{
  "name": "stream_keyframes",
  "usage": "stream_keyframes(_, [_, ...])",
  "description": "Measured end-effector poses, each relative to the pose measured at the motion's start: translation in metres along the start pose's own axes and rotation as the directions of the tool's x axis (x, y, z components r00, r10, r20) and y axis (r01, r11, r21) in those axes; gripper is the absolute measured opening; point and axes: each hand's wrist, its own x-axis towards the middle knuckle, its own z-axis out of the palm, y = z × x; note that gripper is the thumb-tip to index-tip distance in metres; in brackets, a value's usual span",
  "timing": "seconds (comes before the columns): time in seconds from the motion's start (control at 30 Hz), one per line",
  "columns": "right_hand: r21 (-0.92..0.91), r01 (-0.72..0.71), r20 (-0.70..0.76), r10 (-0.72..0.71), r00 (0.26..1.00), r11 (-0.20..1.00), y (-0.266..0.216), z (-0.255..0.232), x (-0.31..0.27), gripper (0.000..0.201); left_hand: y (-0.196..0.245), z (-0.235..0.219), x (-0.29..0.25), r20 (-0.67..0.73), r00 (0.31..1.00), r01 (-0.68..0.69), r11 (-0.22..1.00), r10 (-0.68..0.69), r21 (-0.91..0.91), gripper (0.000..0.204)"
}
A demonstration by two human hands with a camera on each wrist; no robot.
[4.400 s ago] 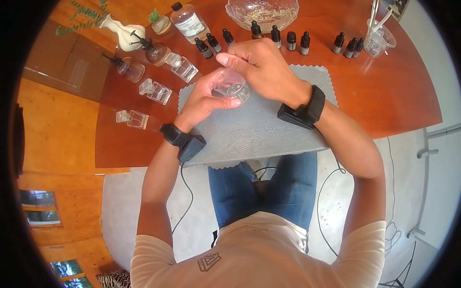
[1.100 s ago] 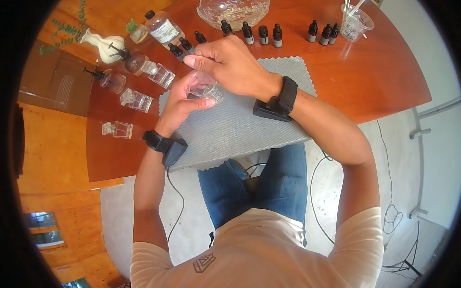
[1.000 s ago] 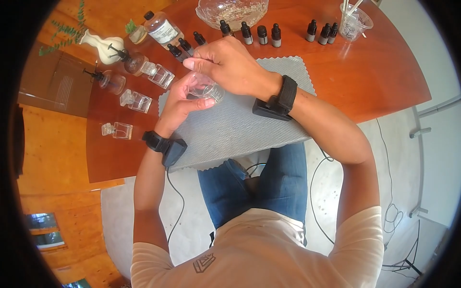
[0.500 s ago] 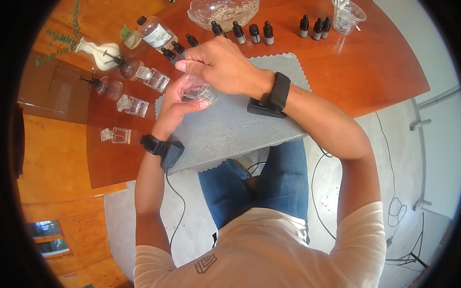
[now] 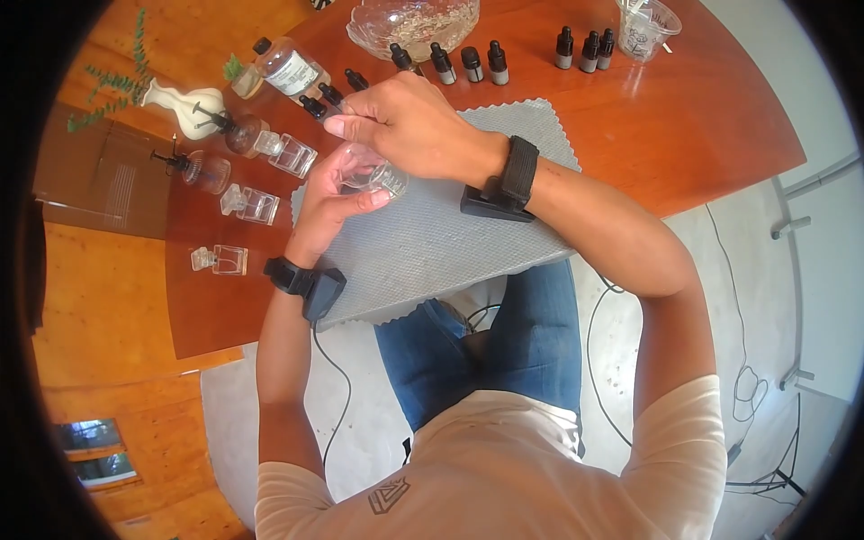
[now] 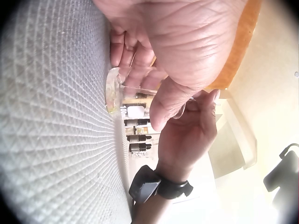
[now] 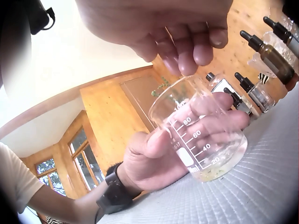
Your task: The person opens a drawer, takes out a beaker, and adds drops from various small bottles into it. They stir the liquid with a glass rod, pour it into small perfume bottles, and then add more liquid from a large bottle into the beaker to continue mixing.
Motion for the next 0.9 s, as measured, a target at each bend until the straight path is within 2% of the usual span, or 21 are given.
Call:
stream_keyframes(0.1, [0.059,-0.076,0.062,0.072,0.995,0.995,-0.0027,-0.0041,0.0006,0.045,0.0029,0.0008,-0.0007,-0.006,1.0,0.01,1.0,-0.01,-0.009,0.066])
stream_keyframes(0.2, [0.04,-0.044,0.0,0.044,0.999,0.998,-0.0032,-0.0023,-0.0003,0.045,-0.0002,-0.0005,0.0005,-0.001,1.0,-0.005,1.0,0.005,-0.003,0.068])
stream_keyframes(0.3, [0.033,-0.042,0.076,0.039,0.996,0.999,-0.0034,-0.0047,0.0004,0.045,0.0024,0.0005,-0.0013,-0.008,1.0,0.019,1.0,-0.02,-0.01,0.067])
stream_keyframes(0.4, [0.104,-0.054,0.0,0.054,0.999,0.993,-0.0025,0.0,-0.0009,0.044,-0.0019,-0.0006,0.0006,0.008,1.0,-0.02,1.0,0.02,-0.013,0.066])
stream_keyframes(0.5, [0.047,-0.072,0.046,0.069,0.997,0.996,-0.002,-0.003,0.0005,0.044,0.0018,-0.0004,-0.0002,0.01,1.0,-0.009,1.0,0.009,0.007,0.065])
stream_keyframes(0.6, [0.125,-0.117,0.075,0.108,0.991,0.985,-0.0029,-0.0032,0.0004,0.043,0.007,0.0016,-0.0014,0.0,1.0,0.001,1.0,-0.001,-0.01,0.064])
stream_keyframes(0.7, [0.044,-0.051,0.005,0.051,0.999,0.998,-0.0025,-0.0007,0.0004,0.044,0.002,-0.0008,-0.0002,0.013,1.0,0.012,1.0,-0.012,-0.005,0.064])
stream_keyframes(0.8, [0.028,-0.025,0.07,0.023,0.997,0.999,-0.0004,-0.0034,0.001,0.045,0.0037,0.0009,-0.0014,-0.002,1.0,0.031,0.999,-0.031,-0.023,0.065])
stream_keyframes(0.9, [0.081,-0.049,0.046,0.046,0.998,0.996,-0.0033,-0.0033,-0.0005,0.044,0.004,0.001,-0.0012,-0.002,1.0,0.019,0.999,-0.019,-0.033,0.066])
